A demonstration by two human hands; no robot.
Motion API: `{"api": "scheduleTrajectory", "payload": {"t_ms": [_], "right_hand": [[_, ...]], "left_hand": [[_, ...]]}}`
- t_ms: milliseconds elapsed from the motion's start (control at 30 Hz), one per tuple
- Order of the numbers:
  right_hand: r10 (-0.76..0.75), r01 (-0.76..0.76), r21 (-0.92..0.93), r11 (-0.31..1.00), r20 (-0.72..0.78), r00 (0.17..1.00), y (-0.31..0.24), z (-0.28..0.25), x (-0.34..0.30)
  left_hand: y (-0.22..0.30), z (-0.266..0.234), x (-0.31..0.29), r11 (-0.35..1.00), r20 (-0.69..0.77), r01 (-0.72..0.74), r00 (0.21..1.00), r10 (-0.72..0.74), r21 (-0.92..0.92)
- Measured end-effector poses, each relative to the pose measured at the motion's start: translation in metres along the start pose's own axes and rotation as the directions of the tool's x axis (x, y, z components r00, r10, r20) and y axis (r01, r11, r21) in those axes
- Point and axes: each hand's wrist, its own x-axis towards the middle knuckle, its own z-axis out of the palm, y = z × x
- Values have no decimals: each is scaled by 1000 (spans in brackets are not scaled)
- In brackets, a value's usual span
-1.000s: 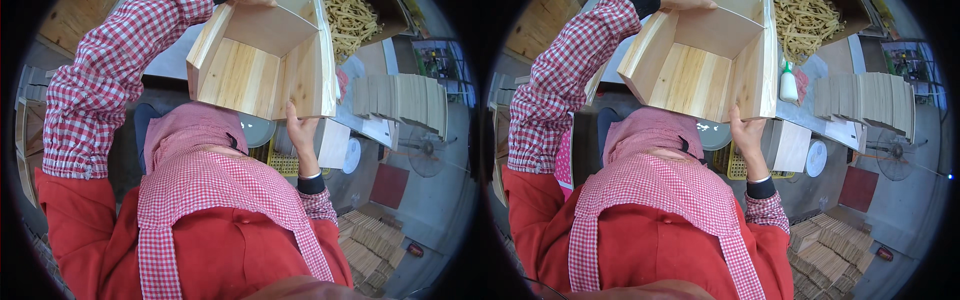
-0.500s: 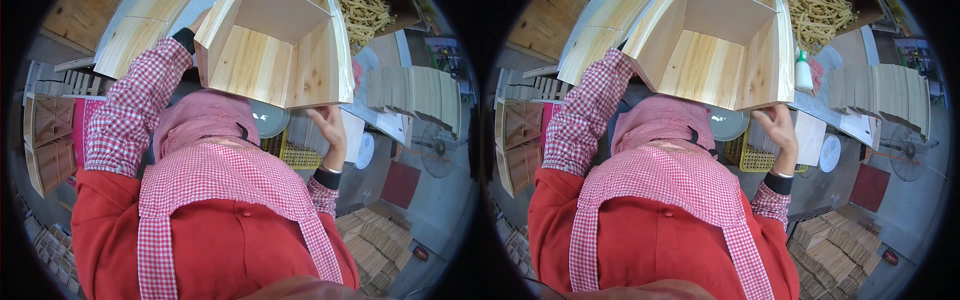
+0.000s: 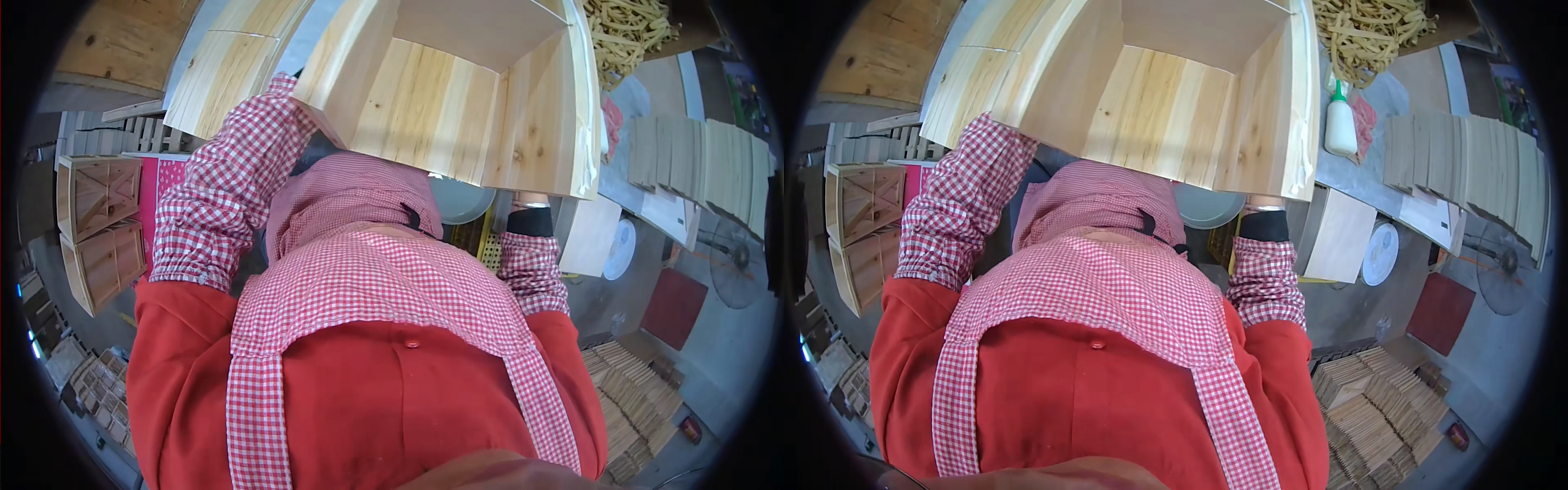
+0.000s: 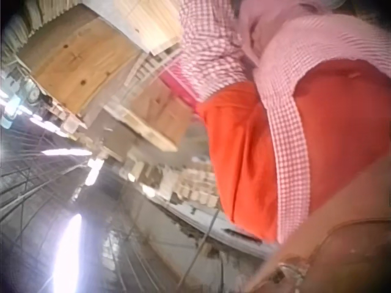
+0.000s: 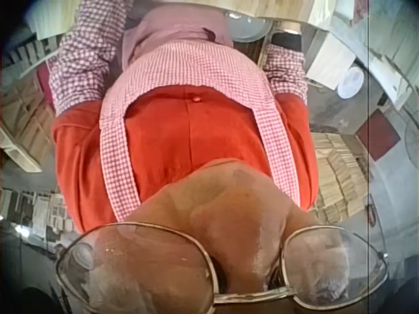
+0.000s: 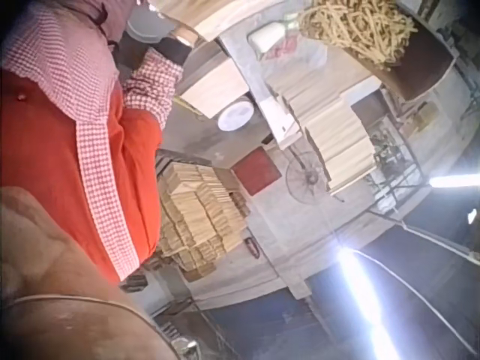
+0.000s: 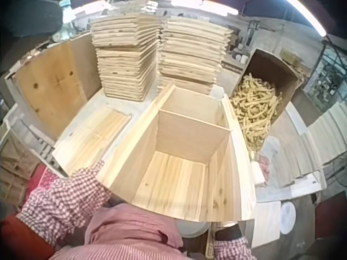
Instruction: Assembling wooden crates by applying glue to wooden planks and joining them.
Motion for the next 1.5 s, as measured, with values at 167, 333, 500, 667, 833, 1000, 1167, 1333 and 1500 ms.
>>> {"api": "scheduleTrajectory", "payload": {"t_ms": [167, 333, 500, 667, 833, 1000, 1167, 1333, 1500], "right_hand": [[-212, 378, -618, 689, 327, 921, -10, 10, -15], [-257, 324, -312, 893, 239, 937, -18, 21, -10], [-633, 556, -719, 416, 211, 745, -56, 21, -69], [-739, 630, -602, 491, 95, 667, -111, 40, -90], [-853, 774, -536, 338, 174, 493, -156, 95, -144], [-874, 877, -473, 85, 387, 293, -175, 130, -204], [-726, 928, -210, -309, 682, -88, -169, 179, -292], [-251, 821, 228, -524, 879, -405, -182, 225, -342], [-233, 656, -227, -719, 969, 79, -192, 245, -298]], "left_hand": [[-9, 38, 45, 965, -184, -71, 975, 120, 251], [6, 46, 17, 774, -413, -199, 752, 513, 601], [51, -6, -138, 644, -685, 265, 97, 722, 717], [39, -84, -170, 438, -674, -526, 661, -329, -729], [62, -62, -138, 691, -727, -479, 680, -98, -541], [137, 34, -147, 842, -722, -519, 638, 268, -147], [200, 121, -138, 406, -144, -371, 564, 813, 835], [219, 197, -77, -447, 549, -340, 319, 772, 827], [190, 224, -45, -542, 655, -372, 351, 669, 754]]}}
